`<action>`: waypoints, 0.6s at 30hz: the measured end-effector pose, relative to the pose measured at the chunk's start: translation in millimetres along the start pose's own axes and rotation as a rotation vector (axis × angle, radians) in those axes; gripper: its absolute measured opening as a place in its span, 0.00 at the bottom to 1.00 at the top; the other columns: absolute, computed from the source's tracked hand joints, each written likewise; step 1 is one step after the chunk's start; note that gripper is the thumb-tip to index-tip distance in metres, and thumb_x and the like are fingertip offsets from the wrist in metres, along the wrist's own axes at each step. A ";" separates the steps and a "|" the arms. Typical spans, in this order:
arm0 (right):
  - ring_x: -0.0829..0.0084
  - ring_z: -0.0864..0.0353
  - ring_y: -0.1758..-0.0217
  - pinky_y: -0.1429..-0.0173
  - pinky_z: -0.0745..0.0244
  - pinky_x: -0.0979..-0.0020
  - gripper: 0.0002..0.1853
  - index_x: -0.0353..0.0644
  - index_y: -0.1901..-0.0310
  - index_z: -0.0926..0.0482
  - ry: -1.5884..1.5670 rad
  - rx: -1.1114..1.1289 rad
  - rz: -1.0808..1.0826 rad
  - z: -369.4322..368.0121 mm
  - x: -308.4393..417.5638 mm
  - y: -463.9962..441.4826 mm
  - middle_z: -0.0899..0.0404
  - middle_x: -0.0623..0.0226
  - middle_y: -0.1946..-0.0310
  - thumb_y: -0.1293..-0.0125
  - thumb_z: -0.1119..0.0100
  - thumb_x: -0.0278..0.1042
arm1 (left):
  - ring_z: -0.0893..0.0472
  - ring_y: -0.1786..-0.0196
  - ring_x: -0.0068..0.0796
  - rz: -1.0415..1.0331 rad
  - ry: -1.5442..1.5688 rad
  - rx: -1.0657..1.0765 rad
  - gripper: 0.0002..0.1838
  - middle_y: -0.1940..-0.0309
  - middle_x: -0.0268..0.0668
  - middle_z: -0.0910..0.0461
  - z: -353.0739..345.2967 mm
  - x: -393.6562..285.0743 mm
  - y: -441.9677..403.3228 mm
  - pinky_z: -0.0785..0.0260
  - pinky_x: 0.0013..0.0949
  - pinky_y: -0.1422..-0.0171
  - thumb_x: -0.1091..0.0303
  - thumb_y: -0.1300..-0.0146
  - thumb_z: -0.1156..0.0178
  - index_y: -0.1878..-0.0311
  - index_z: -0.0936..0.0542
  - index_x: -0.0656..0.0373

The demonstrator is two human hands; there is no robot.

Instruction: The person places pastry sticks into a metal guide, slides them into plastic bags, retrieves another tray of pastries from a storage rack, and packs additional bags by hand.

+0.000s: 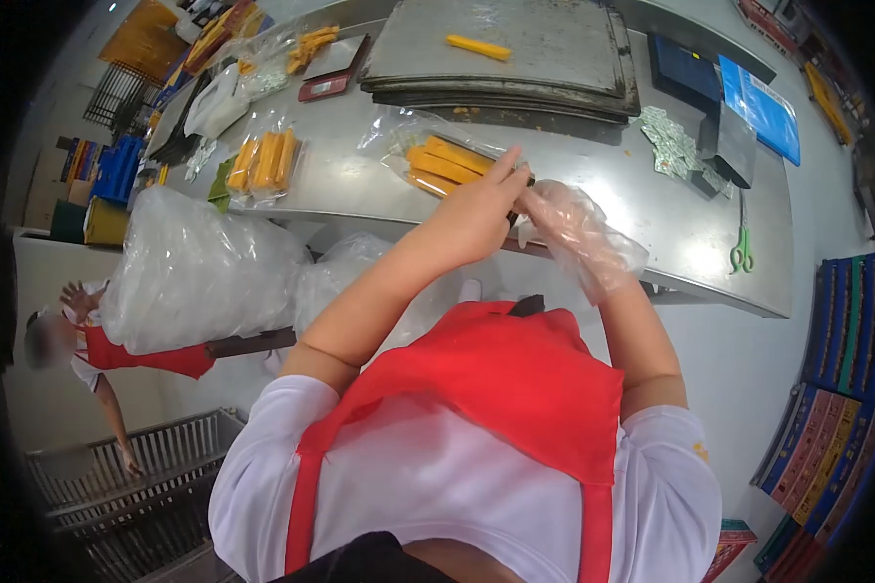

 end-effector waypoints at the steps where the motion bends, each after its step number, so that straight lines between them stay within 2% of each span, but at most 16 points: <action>1: 0.74 0.31 0.73 0.67 0.37 0.71 0.21 0.35 0.67 0.25 0.105 0.020 0.141 -2.9 -2.4 -16.9 0.28 0.67 0.75 0.41 0.51 0.51 | 0.28 0.50 0.57 0.006 0.011 0.010 0.32 0.36 0.55 0.47 -4.2 10.7 -0.4 0.34 0.44 0.47 0.82 0.55 0.52 0.40 0.37 0.67; 3: 0.74 0.31 0.75 0.71 0.36 0.71 0.18 0.37 0.68 0.26 0.213 0.036 0.275 -12.3 8.3 -30.2 0.28 0.70 0.78 0.40 0.49 0.48 | 0.28 0.49 0.57 0.053 0.067 0.049 0.33 0.35 0.56 0.48 -23.2 34.8 -3.3 0.34 0.43 0.46 0.82 0.55 0.52 0.39 0.37 0.63; 4: 0.74 0.30 0.75 0.71 0.35 0.71 0.18 0.37 0.66 0.26 0.204 0.022 0.238 -16.4 8.1 -37.9 0.27 0.68 0.77 0.40 0.50 0.47 | 0.29 0.48 0.56 0.099 0.121 0.081 0.34 0.35 0.56 0.48 -36.0 49.9 -6.2 0.34 0.42 0.45 0.81 0.55 0.51 0.38 0.37 0.59; 5: 0.74 0.29 0.74 0.71 0.35 0.70 0.17 0.38 0.65 0.26 0.196 0.007 0.203 -17.2 10.6 -45.9 0.26 0.66 0.76 0.41 0.51 0.47 | 0.29 0.48 0.56 0.092 0.125 0.079 0.34 0.35 0.56 0.48 -46.2 63.8 -12.0 0.34 0.42 0.45 0.81 0.55 0.51 0.38 0.37 0.59; 6: 0.74 0.29 0.74 0.71 0.35 0.70 0.17 0.38 0.65 0.26 0.199 0.003 0.199 -17.2 12.6 -55.2 0.26 0.66 0.76 0.41 0.51 0.47 | 0.28 0.48 0.55 0.052 0.157 -0.017 0.33 0.35 0.55 0.48 -44.0 72.8 -16.7 0.34 0.41 0.45 0.78 0.53 0.48 0.38 0.37 0.55; 7: 0.72 0.28 0.69 0.66 0.34 0.70 0.19 0.37 0.63 0.24 0.159 0.038 0.123 -21.4 6.0 -66.9 0.25 0.62 0.72 0.41 0.51 0.47 | 0.28 0.48 0.54 0.014 0.190 -0.109 0.33 0.35 0.55 0.48 -43.1 82.2 -17.2 0.34 0.40 0.45 0.76 0.51 0.46 0.37 0.37 0.52; 8: 0.71 0.27 0.64 0.60 0.33 0.69 0.21 0.36 0.60 0.23 0.116 0.071 0.047 -25.2 0.1 -78.8 0.23 0.59 0.67 0.42 0.52 0.47 | 0.28 0.48 0.54 0.012 0.193 -0.101 0.33 0.35 0.55 0.48 -32.0 80.8 -16.4 0.34 0.40 0.45 0.76 0.51 0.46 0.37 0.37 0.52; 10: 0.67 0.25 0.60 0.58 0.31 0.68 0.21 0.38 0.59 0.23 0.695 0.137 0.282 -30.2 17.6 -90.2 0.22 0.55 0.63 0.42 0.51 0.48 | 0.32 0.42 0.50 0.044 0.565 0.111 0.35 0.34 0.54 0.48 -12.7 76.6 -11.5 0.38 0.39 0.40 0.67 0.49 0.40 0.36 0.39 0.53; 11: 0.64 0.24 0.58 0.56 0.31 0.66 0.21 0.38 0.58 0.23 0.604 0.080 0.157 -17.6 13.8 -96.0 0.23 0.54 0.60 0.43 0.49 0.49 | 0.39 0.35 0.46 -0.088 0.269 -0.009 0.39 0.34 0.52 0.47 11.0 85.0 -5.2 0.46 0.39 0.34 0.59 0.49 0.37 0.34 0.42 0.51; 12: 0.60 0.24 0.57 0.54 0.30 0.65 0.22 0.38 0.57 0.24 0.513 0.024 0.032 -5.0 7.8 -98.6 0.23 0.53 0.57 0.44 0.48 0.49 | 0.44 0.34 0.49 -0.020 0.195 0.012 0.41 0.34 0.53 0.48 25.3 110.7 1.5 0.49 0.41 0.32 0.55 0.51 0.36 0.34 0.42 0.53; 13: 0.56 0.27 0.50 0.45 0.33 0.62 0.25 0.39 0.55 0.25 0.776 0.078 0.297 -10.4 29.4 -94.4 0.27 0.51 0.51 0.46 0.45 0.52 | 0.48 0.32 0.52 0.049 0.120 0.032 0.44 0.34 0.54 0.50 42.0 139.2 9.1 0.53 0.43 0.30 0.51 0.54 0.36 0.34 0.42 0.54; 14: 0.56 0.27 0.50 0.45 0.33 0.62 0.25 0.39 0.55 0.25 0.777 0.077 0.289 -13.8 33.9 -91.6 0.27 0.51 0.51 0.46 0.45 0.52 | 0.50 0.32 0.54 0.108 0.013 0.036 0.48 0.33 0.53 0.50 52.9 181.4 24.0 0.54 0.46 0.31 0.49 0.57 0.34 0.34 0.44 0.54; 15: 0.55 0.29 0.47 0.42 0.36 0.60 0.28 0.38 0.52 0.27 0.848 -0.237 0.561 -11.4 70.8 -70.3 0.28 0.51 0.50 0.45 0.46 0.55 | 0.51 0.32 0.56 0.165 -0.096 0.048 0.52 0.33 0.52 0.50 52.5 216.2 36.0 0.55 0.49 0.31 0.47 0.61 0.32 0.33 0.46 0.54; 16: 0.54 0.31 0.44 0.39 0.39 0.59 0.32 0.38 0.49 0.29 0.902 -0.561 0.828 -15.3 99.2 -36.9 0.29 0.50 0.49 0.45 0.48 0.58 | 0.51 0.32 0.56 0.159 -0.092 0.062 0.52 0.33 0.52 0.50 47.0 219.6 38.8 0.55 0.49 0.31 0.47 0.61 0.32 0.33 0.46 0.54; 17: 0.54 0.31 0.44 0.39 0.39 0.59 0.32 0.38 0.49 0.29 0.901 -0.561 0.813 -32.5 98.7 -32.8 0.29 0.50 0.49 0.45 0.48 0.58 | 0.52 0.31 0.56 0.193 -0.183 0.163 0.56 0.33 0.52 0.50 33.7 223.6 48.2 0.57 0.51 0.31 0.47 0.65 0.30 0.32 0.48 0.53; 18: 0.55 0.35 0.41 0.36 0.44 0.58 0.34 0.38 0.46 0.32 0.981 -0.483 0.830 -61.1 98.4 -33.2 0.32 0.51 0.46 0.46 0.47 0.59 | 0.53 0.31 0.56 0.226 -0.276 0.258 0.60 0.33 0.51 0.50 21.5 228.4 57.9 0.58 0.52 0.31 0.46 0.68 0.29 0.31 0.51 0.53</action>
Point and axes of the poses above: each hand's wrist, its own y-axis away from the middle knuckle, its own z-axis out of the back of the hand, x = y × z, the point moved 10 cm from there along -y, towards the middle knuckle
